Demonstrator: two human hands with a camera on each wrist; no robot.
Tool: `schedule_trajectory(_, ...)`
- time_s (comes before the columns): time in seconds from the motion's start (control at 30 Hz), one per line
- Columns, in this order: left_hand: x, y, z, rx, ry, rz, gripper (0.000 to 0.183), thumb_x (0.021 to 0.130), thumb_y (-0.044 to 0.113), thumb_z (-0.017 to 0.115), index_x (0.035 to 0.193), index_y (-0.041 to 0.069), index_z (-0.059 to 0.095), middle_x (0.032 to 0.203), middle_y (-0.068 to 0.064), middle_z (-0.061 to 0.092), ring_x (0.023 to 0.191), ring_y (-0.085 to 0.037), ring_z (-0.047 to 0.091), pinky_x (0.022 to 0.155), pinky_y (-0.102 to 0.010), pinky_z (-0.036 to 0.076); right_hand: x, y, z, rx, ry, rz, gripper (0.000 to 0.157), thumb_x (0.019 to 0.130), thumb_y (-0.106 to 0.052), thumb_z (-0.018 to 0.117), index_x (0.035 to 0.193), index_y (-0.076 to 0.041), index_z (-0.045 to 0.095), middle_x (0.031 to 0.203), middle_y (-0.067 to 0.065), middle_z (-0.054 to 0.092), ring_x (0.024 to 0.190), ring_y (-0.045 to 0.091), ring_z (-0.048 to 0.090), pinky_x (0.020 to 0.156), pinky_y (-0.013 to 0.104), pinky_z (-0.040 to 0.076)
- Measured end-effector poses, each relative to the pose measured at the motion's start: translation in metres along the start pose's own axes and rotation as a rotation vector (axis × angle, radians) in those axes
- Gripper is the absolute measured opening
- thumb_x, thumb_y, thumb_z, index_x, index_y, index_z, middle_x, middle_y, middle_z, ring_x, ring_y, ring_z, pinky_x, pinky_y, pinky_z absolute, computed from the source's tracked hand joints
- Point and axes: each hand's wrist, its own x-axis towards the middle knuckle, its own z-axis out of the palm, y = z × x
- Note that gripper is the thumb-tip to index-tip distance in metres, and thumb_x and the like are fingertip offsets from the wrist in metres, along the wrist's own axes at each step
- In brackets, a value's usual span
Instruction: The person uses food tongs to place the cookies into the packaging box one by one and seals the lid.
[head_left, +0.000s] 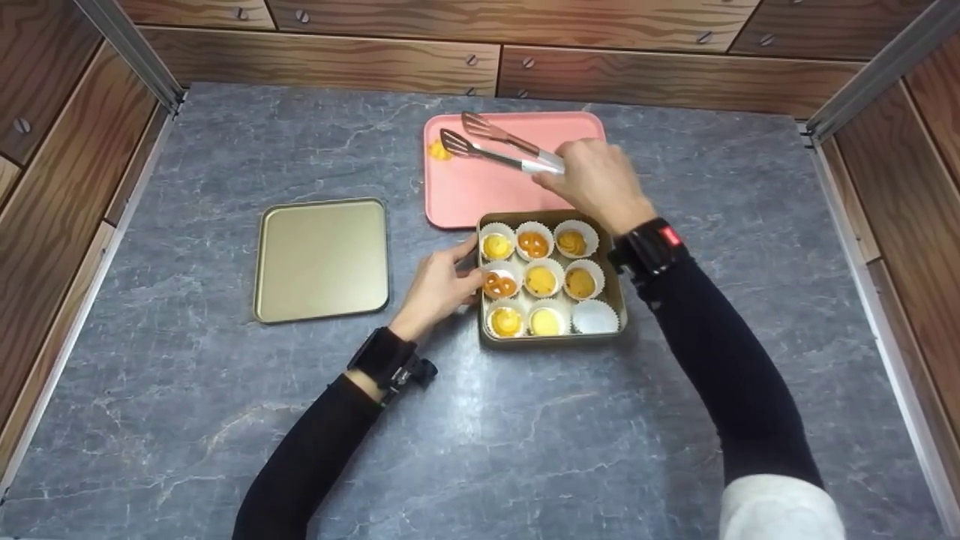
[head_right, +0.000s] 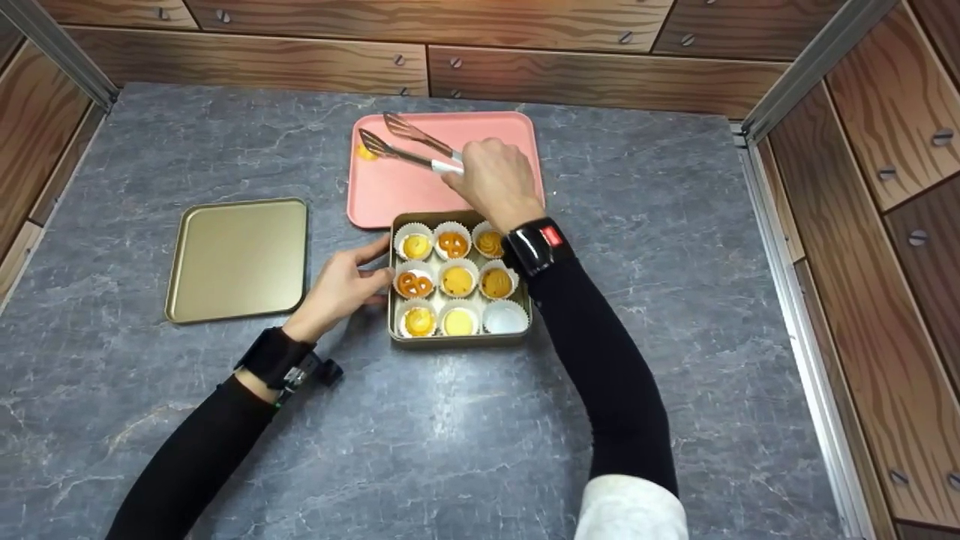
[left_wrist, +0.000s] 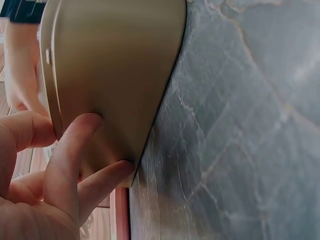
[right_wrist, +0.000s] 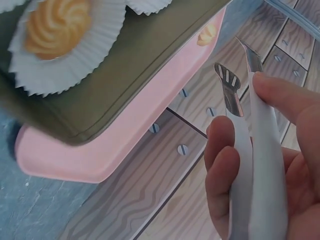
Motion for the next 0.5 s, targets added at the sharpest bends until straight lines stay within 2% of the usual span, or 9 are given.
schedule_trajectory(0.17, 0.002, -0.001, 0.000, 0.003, -0.008, 0.009, 0.070, 0.097, 0.010, 0.068, 0.159, 0.013, 0.037, 0.162, -0.015, 0.040, 0.070, -0.026, 0.073, 0.059, -0.043, 0.063, 0.013, -0.005, 0.008, -0.021, 0.030, -0.019, 0.040, 0.095, -0.040, 0.074, 0.090, 0.000, 0.071, 0.077, 0.007, 0.061, 0.066, 0.024, 0.053, 0.057, 0.036, 0.044)
schedule_trajectory(0.3, 0.001, -0.001, -0.001, 0.019, 0.001, 0.036, 0.068, 0.097, 0.011, 0.069, 0.158, 0.010, 0.038, 0.160, -0.016, 0.042, 0.068, -0.024, 0.072, 0.056, -0.037, 0.062, 0.019, -0.009, 0.013, -0.037, 0.046, -0.033, 0.041, 0.095, -0.039, 0.074, 0.084, 0.000, 0.069, 0.074, 0.007, 0.059, 0.067, 0.026, 0.054, 0.060, 0.040, 0.046)
schedule_trajectory(0.4, 0.001, -0.001, -0.001, 0.040, 0.008, 0.054, 0.068, 0.098, 0.012, 0.069, 0.158, 0.010, 0.038, 0.159, -0.016, 0.044, 0.065, -0.030, 0.069, 0.052, -0.035, 0.060, 0.022, -0.012, 0.016, -0.061, 0.044, -0.024, 0.042, 0.095, -0.041, 0.073, 0.082, -0.001, 0.067, 0.074, 0.008, 0.059, 0.070, 0.029, 0.055, 0.064, 0.044, 0.048)
schedule_trajectory(0.5, 0.001, -0.001, 0.000, 0.046, 0.010, 0.051, 0.068, 0.098, 0.013, 0.069, 0.158, 0.011, 0.039, 0.157, -0.016, 0.047, 0.063, -0.036, 0.067, 0.050, -0.037, 0.059, 0.025, -0.015, 0.018, -0.068, 0.027, -0.011, 0.042, 0.095, -0.042, 0.072, 0.083, -0.001, 0.067, 0.077, 0.009, 0.059, 0.071, 0.030, 0.056, 0.066, 0.045, 0.049)
